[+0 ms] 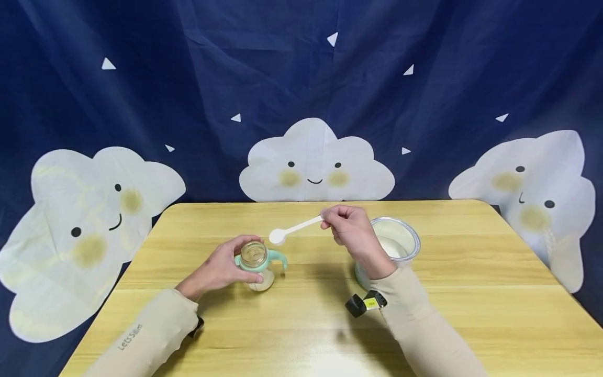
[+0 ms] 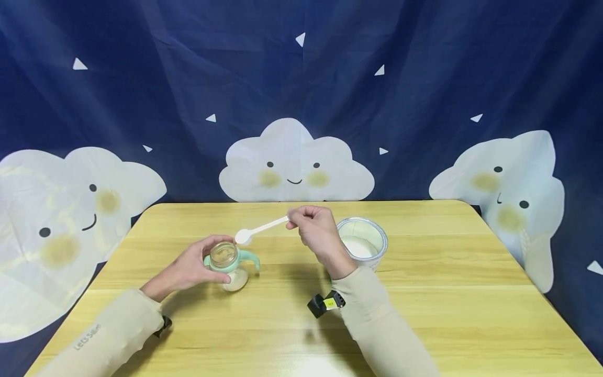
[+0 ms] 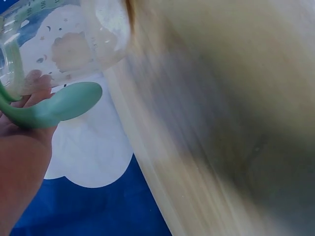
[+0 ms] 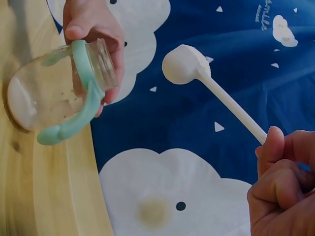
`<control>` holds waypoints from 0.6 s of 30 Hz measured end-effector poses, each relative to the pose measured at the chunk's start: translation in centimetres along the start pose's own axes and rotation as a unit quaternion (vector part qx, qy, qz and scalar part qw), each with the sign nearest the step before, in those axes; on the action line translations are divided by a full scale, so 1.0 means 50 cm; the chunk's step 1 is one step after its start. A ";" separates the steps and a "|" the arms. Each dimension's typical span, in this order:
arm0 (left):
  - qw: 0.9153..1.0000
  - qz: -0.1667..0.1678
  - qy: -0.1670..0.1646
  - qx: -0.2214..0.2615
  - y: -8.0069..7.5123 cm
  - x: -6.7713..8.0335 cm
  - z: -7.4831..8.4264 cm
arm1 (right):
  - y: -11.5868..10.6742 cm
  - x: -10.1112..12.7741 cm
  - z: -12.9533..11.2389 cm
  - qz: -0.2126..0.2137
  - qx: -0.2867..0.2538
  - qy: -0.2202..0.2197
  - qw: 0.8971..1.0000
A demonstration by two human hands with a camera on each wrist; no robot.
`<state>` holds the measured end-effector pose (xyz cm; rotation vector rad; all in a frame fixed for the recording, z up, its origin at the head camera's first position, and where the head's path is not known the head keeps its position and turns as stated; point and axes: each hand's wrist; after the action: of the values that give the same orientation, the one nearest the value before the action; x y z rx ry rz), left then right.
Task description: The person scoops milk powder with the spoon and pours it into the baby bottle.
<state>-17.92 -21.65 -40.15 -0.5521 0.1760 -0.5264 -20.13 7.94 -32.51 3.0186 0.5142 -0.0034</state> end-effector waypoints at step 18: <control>1.000 0.020 -0.018 -0.012 0.004 0.001 -0.014 | 0.036 -0.014 0.023 0.002 -0.007 0.018 1.000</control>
<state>-18.00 -21.82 -40.85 -0.5793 0.1578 -0.4761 -20.21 5.93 -33.51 3.0114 0.5084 0.0554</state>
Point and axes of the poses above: each hand's wrist, its own x-axis away from the middle knuckle, its own y-axis out of the palm, z = x × y, and after that the axes turned 12 degrees about -z, right-handed
